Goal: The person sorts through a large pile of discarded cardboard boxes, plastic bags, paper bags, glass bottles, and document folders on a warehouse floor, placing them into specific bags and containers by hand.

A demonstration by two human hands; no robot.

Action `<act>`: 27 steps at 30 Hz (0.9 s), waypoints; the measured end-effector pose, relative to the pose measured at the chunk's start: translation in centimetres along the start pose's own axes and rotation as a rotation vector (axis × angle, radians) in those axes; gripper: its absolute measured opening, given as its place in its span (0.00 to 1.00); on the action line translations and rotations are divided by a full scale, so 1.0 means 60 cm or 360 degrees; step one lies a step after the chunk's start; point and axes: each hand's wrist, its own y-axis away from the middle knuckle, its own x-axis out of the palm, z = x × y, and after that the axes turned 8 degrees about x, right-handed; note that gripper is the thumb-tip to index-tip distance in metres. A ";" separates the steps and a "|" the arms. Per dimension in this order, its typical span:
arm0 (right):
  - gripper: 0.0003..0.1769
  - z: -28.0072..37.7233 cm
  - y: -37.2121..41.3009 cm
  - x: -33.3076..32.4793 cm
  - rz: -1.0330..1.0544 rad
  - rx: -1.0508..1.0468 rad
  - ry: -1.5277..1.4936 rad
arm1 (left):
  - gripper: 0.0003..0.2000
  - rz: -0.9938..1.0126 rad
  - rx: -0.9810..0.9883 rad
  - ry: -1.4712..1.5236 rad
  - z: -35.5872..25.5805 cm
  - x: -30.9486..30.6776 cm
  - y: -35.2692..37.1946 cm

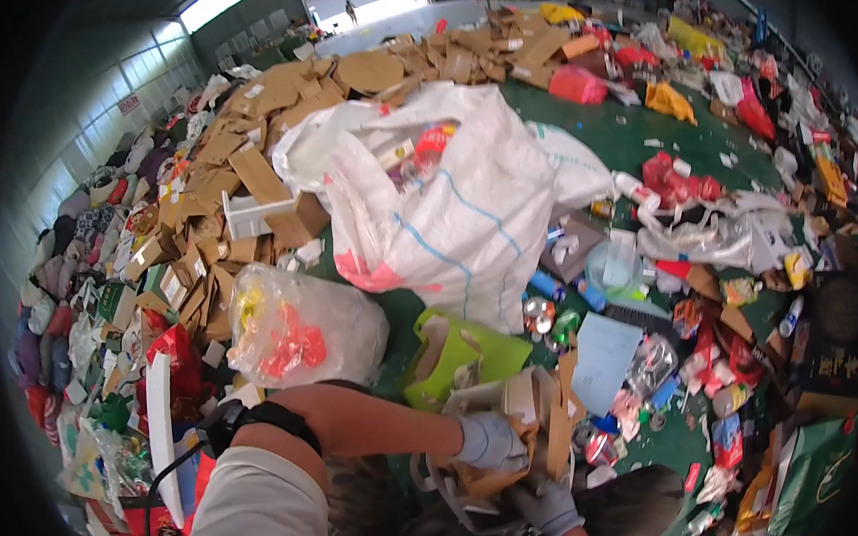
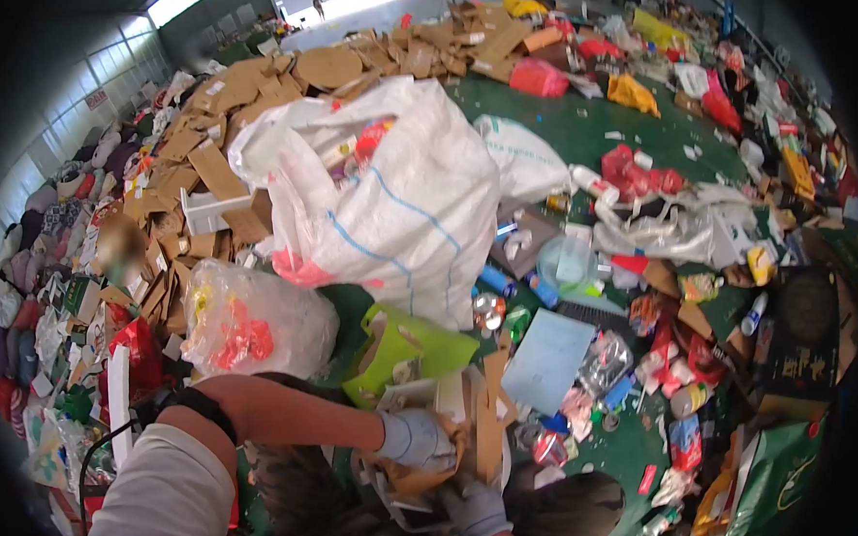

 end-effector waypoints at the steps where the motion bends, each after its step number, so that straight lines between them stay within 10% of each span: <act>1: 0.27 0.005 -0.003 -0.012 -0.0002 0.0107 -0.0286 | 0.14 -0.0166 -0.0011 0.0088 -0.003 0.000 -0.002; 4: 0.19 0.037 0.005 0.000 -0.0078 0.0490 0.0182 | 0.15 0.0036 0.0111 -0.0023 -0.013 -0.020 -0.025; 6: 0.28 0.002 0.003 0.030 -0.0512 -0.0065 0.0374 | 0.16 0.0225 -0.0100 0.0124 -0.012 0.005 -0.051; 14: 0.33 0.037 -0.009 -0.008 0.0054 0.0562 0.0000 | 0.18 0.0297 -0.0264 0.0112 -0.034 -0.017 -0.051; 18: 0.20 0.063 0.031 -0.065 0.0015 0.0370 0.0201 | 0.17 0.0333 -0.0448 0.0081 -0.061 0.007 -0.038; 19: 0.12 0.039 0.039 -0.076 -0.0502 -0.0155 0.0053 | 0.17 0.0309 -0.0453 0.0107 -0.066 0.005 -0.034; 21: 0.10 0.053 0.022 -0.123 -0.0712 0.0278 -0.0606 | 0.17 0.0139 -0.0416 0.0049 -0.069 0.028 -0.035; 27: 0.43 0.080 -0.062 -0.074 -0.0609 -0.0096 -0.0190 | 0.20 0.0015 -0.0553 0.0008 -0.096 0.035 -0.026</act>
